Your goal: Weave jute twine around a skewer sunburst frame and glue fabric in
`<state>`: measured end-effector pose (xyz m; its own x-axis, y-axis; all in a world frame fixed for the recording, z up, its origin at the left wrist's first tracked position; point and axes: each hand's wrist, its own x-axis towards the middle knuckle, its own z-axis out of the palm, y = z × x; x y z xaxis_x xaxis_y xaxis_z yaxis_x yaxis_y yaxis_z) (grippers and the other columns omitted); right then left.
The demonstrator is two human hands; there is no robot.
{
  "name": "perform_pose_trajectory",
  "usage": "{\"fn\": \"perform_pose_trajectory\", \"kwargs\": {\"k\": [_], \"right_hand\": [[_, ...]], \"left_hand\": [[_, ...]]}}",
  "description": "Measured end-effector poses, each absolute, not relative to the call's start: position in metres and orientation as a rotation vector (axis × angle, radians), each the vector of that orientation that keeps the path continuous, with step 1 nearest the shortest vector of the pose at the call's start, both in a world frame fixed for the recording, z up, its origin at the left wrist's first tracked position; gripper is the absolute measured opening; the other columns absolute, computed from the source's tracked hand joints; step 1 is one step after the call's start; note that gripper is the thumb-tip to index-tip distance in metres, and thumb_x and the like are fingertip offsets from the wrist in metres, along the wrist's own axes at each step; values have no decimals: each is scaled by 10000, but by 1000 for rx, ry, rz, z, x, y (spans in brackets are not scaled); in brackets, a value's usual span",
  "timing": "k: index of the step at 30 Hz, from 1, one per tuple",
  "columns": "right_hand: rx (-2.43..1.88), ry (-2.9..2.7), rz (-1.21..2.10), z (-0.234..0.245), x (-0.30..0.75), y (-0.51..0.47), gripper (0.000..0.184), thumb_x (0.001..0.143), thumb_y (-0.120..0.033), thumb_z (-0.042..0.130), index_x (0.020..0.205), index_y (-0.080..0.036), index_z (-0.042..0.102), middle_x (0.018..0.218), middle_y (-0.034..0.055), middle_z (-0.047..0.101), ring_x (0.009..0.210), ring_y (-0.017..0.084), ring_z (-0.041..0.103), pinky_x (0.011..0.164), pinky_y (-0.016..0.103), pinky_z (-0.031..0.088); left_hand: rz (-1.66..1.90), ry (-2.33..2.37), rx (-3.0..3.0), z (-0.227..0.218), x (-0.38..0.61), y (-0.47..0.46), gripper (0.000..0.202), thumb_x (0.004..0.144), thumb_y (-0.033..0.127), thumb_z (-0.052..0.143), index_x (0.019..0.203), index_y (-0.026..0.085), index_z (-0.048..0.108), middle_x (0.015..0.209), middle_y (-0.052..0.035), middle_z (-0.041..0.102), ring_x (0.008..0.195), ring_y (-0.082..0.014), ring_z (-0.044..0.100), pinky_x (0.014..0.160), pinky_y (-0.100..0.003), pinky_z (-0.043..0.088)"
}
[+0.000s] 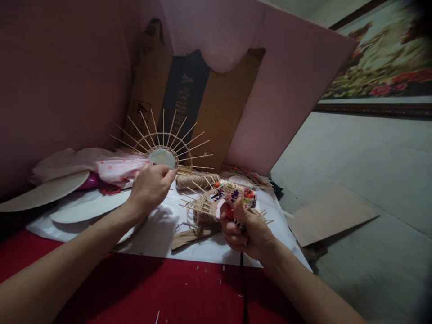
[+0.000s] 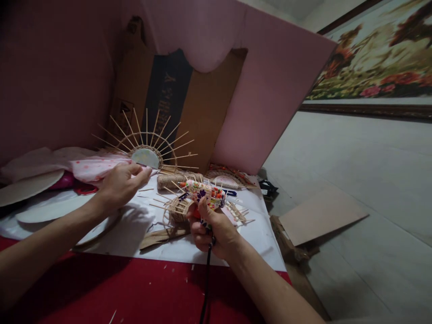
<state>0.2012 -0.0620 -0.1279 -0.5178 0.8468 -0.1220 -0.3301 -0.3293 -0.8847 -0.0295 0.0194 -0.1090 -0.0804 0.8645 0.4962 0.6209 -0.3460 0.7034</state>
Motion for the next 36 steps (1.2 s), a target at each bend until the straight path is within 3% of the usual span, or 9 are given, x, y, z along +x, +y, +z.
{"fn": "perform_pose_trajectory", "kwargs": {"k": [2,4,9,15,19,23,28,36], "right_hand": [[-763,-1096,1925,-127,201,-62,473,736,-656,578,792,-187,546,486,-103,352,340,26,142,286,146,170],[-769,-1098,1923,-127,200,-61,484,726,-664,581,791,-187,540,480,-107,349,336,26,136,283,148,159],[-852,-1107,1886,-129,199,-61,507,694,-677,603,779,-184,523,462,-116,341,333,23,130,283,151,157],[-873,-1157,1846,-130,196,-65,526,648,-662,660,796,-171,543,469,-110,373,330,22,179,282,153,188],[-883,-1187,1811,-129,192,-68,525,626,-628,705,800,-154,558,483,-103,388,327,17,196,281,160,189],[-927,-1229,1731,-130,187,-71,491,651,-614,696,662,-168,492,450,-107,340,324,17,200,285,164,186],[-1025,-1277,1649,-131,182,-74,535,637,-644,681,571,-189,407,434,-108,324,317,14,218,287,172,196],[-1054,-1356,1547,-131,180,-75,563,670,-670,628,501,-196,375,393,-96,322,291,18,242,269,182,202]], "left_hand": [[1289,1666,2037,-113,-32,26,52,663,238,624,684,191,637,738,-59,657,762,-238,589,676,-346,412],[1291,1624,2053,-114,-33,27,90,665,240,624,735,188,643,801,-62,669,776,-228,596,673,-333,419],[1473,1406,1981,-107,-24,10,320,815,418,509,600,199,601,543,3,553,552,-161,501,542,-294,352],[1585,947,1918,-103,-6,-20,171,817,332,559,758,214,667,771,-30,652,762,-194,562,730,-329,415],[1417,514,1287,-98,3,-32,290,865,336,443,927,171,674,907,-81,691,910,-226,618,865,-382,460],[1239,309,814,-88,7,-39,420,885,381,358,1034,104,638,1139,-145,655,1135,-248,564,1021,-385,404],[1239,305,697,-84,5,-38,448,874,414,393,1126,100,589,1268,-144,592,1211,-241,514,1060,-360,384],[1246,362,730,-86,5,-39,445,868,416,381,1092,102,604,1249,-156,603,1212,-252,513,1059,-369,393]]}}
